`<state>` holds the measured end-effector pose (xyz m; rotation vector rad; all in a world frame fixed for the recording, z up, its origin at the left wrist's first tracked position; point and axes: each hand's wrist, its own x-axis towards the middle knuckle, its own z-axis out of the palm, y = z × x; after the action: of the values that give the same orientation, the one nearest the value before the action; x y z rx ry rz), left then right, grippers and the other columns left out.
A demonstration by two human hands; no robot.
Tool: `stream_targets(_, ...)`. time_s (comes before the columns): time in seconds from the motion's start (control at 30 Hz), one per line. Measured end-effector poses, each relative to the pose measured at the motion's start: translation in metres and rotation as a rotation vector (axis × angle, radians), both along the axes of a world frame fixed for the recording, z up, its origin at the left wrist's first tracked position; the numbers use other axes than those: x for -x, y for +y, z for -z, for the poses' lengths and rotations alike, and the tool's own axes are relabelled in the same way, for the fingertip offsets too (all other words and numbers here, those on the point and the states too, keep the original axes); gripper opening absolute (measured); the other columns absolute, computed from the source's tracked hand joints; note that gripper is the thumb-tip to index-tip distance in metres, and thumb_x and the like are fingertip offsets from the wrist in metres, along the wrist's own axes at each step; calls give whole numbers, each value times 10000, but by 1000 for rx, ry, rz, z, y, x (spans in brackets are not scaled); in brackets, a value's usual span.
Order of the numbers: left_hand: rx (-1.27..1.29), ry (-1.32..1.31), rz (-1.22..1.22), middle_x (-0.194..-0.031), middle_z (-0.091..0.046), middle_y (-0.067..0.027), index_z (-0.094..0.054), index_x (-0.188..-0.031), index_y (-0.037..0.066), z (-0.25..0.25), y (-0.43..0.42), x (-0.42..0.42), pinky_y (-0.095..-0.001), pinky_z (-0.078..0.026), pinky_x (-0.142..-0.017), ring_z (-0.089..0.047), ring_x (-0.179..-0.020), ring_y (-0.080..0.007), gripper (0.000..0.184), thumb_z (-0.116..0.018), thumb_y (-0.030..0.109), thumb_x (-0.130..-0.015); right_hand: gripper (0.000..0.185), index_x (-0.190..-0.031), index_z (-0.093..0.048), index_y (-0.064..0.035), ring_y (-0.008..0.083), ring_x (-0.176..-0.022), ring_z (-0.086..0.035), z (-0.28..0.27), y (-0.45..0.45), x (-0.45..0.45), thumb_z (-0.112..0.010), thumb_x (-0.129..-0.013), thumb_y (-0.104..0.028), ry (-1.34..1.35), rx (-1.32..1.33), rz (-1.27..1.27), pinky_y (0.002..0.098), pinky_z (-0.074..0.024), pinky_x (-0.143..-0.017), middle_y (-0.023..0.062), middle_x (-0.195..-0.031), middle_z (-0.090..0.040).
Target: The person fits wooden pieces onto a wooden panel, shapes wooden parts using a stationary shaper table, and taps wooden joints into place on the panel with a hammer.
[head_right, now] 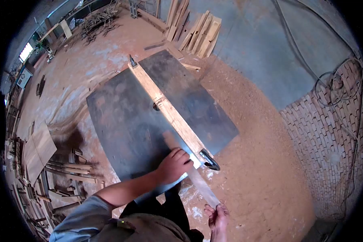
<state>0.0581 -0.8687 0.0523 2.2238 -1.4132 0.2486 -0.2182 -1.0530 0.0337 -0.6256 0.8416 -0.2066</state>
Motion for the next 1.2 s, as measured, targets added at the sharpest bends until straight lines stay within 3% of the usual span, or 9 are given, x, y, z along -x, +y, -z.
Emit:
stream_targets(0.03,-26,62,-68,-1079,-568,-198,-568,-1184,31,-2,-4,11,-437,-490,-864,-586,-985,-338,401,-596,171,-810,246,-1158,-556,34,336,-794,-710,-5,-1,4,-471,-993,-127,87,12,69,412,-631,-668,232,-1010,-672)
stream_targets(0.1,22,559,-369,-1042,-591,-222,-412,-1332,-16,0,-11,39,-451,-495,-849,-605,-966,-375,558,-600,182,-845,250,-1160,-546,42,329,-794,-708,-6,-5,3,-460,-997,-127,144,46,93,401,-631,-669,228,-1026,-668)
stream_targets(0.23,108,1122,-595,-904,-645,-239,-114,-1447,-114,18,-10,41,-491,-506,-780,-632,-873,-443,825,-606,229,-880,298,-1227,-498,59,306,-863,-704,8,-4,-36,-401,-1016,-128,132,140,54,373,-626,-697,235,-1075,-646)
stream_targets(0.33,84,950,-713,-953,-653,-315,-77,-1449,-120,30,-24,11,-523,-499,-836,-638,-894,-478,854,-567,305,-894,338,-1276,-484,59,259,-830,-695,6,7,-87,-437,-1010,-143,102,101,-19,328,-600,-682,189,-1082,-645)
stream_targets(0.53,-57,941,-851,-986,-641,-341,64,-1431,-150,35,-30,-16,-516,-498,-854,-630,-922,-497,948,-570,298,-887,374,-1247,-530,59,165,-815,-608,-8,12,-70,-538,-982,-204,309,748,-150,307,-521,-675,102,-1004,-629)
stream_targets(0.57,-49,960,-842,-980,-640,-344,82,-1426,-151,33,-29,-12,-517,-499,-850,-631,-913,-498,953,-566,295,-889,386,-1278,-527,60,190,-951,-622,-24,14,-71,-532,-988,-194,280,611,-184,329,-532,-783,125,-1107,-636)
stream_targets(0.67,-42,982,-821,-962,-638,-351,125,-1415,-153,29,-32,-16,-524,-502,-835,-632,-888,-499,962,-556,285,-895,432,-1340,-490,56,214,-1070,-610,-32,28,-82,-534,-991,-194,94,350,-115,345,-514,-884,144,-1220,-620)
stream_targets(0.83,-83,916,-835,-942,-640,-346,146,-1416,-139,34,-22,-38,-538,-507,-793,-632,-868,-499,960,-552,268,-898,503,-1429,-364,67,278,-1330,-450,-32,40,-101,-503,-1003,-162,-94,122,-155,423,-373,-1101,177,-1461,-433)
stream_targets(1.2,-76,876,-930,-971,-642,-347,55,-1439,-149,27,20,-120,-497,-516,-823,-636,-910,-487,904,-552,241,-895,455,-1435,-348,66,266,-1361,-414,-5,80,-172,-450,-1015,-76,-320,-11,-140,452,-305,-1154,158,-1465,-427)
